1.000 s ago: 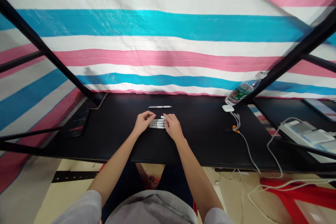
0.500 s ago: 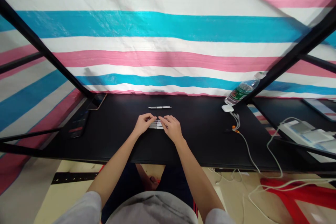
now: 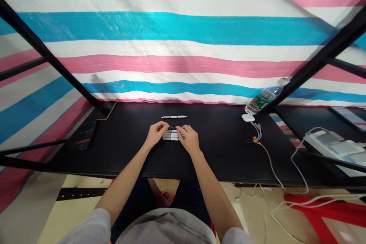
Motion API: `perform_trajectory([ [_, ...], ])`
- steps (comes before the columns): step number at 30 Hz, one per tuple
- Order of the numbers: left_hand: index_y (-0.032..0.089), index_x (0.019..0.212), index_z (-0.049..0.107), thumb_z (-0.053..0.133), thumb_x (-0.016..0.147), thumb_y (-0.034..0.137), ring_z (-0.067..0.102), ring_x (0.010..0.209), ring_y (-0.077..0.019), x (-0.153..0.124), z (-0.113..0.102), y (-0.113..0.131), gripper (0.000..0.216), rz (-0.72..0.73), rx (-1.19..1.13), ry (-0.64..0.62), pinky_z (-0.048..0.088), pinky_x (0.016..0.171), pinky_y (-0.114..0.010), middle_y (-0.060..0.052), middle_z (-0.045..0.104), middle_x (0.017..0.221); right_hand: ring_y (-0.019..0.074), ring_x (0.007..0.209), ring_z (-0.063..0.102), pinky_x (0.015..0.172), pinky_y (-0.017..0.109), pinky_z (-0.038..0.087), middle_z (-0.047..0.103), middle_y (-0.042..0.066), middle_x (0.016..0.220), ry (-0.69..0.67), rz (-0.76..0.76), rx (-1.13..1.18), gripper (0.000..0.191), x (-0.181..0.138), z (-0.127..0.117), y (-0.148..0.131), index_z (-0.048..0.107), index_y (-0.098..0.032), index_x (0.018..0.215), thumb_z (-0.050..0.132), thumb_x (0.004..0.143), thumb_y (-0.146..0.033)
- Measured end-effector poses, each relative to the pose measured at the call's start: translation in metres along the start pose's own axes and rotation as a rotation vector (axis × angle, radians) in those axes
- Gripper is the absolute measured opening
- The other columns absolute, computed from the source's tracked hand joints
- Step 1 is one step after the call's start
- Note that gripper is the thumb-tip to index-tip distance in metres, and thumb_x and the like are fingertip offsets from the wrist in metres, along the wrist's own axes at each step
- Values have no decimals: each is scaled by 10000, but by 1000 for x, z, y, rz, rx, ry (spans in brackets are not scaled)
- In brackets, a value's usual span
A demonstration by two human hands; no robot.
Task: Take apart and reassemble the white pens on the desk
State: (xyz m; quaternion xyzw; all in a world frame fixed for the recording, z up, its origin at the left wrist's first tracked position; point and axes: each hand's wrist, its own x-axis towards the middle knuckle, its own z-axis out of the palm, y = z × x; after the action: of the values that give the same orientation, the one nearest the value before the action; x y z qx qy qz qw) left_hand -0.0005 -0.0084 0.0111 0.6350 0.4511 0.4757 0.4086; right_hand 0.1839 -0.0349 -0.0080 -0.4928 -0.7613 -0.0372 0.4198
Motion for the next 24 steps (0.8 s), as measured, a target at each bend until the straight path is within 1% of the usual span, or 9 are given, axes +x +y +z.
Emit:
perform_trajectory([
  [5, 155, 681, 604, 590, 829, 494, 452, 509, -87, 5, -3, -10, 371, -92, -73, 121, 345, 500, -217, 23, 535, 574, 158, 724, 586, 686, 271, 476, 651, 36, 759, -7, 45, 15, 277, -1, 2, 2, 712, -235, 1094, 471, 962, -269],
  [7, 154, 667, 594, 584, 827, 515, 425, 482, -78, 6, -3, -12, 395, -114, -108, 141, 324, 480, -215, 30, 508, 548, 155, 725, 588, 684, 266, 476, 648, 34, 754, -3, 50, 18, 281, -1, 3, 2, 714, -238, 1098, 470, 962, -271],
  [10, 150, 680, 609, 603, 816, 506, 438, 495, -78, 5, -3, -11, 381, -108, -113, 125, 335, 487, -213, 25, 526, 566, 153, 719, 588, 677, 260, 470, 649, 30, 744, 4, 42, 9, 277, -1, 3, 2, 719, -239, 1087, 475, 961, -273],
  [17, 155, 777, 670, 633, 804, 444, 480, 549, -99, 2, -3, -6, 292, -82, -50, 59, 379, 534, -225, 12, 588, 634, 157, 722, 585, 680, 266, 466, 652, 33, 750, -1, 30, 4, 271, -1, 2, 2, 723, -227, 1063, 476, 960, -267],
  [20, 157, 807, 693, 641, 801, 413, 522, 601, -116, 2, -2, -2, 261, -57, -28, 47, 406, 565, -234, -8, 630, 684, 158, 718, 580, 679, 268, 468, 648, 33, 746, 0, 30, 7, 268, -1, 3, 3, 725, -231, 1057, 479, 958, -271],
  [24, 162, 830, 722, 668, 776, 364, 576, 707, -146, 1, 0, 2, 215, -6, -16, 16, 434, 647, -257, -39, 680, 778, 161, 713, 569, 672, 275, 471, 647, 34, 754, -4, 25, 9, 265, -1, 3, 2, 720, -240, 1080, 490, 951, -263],
])
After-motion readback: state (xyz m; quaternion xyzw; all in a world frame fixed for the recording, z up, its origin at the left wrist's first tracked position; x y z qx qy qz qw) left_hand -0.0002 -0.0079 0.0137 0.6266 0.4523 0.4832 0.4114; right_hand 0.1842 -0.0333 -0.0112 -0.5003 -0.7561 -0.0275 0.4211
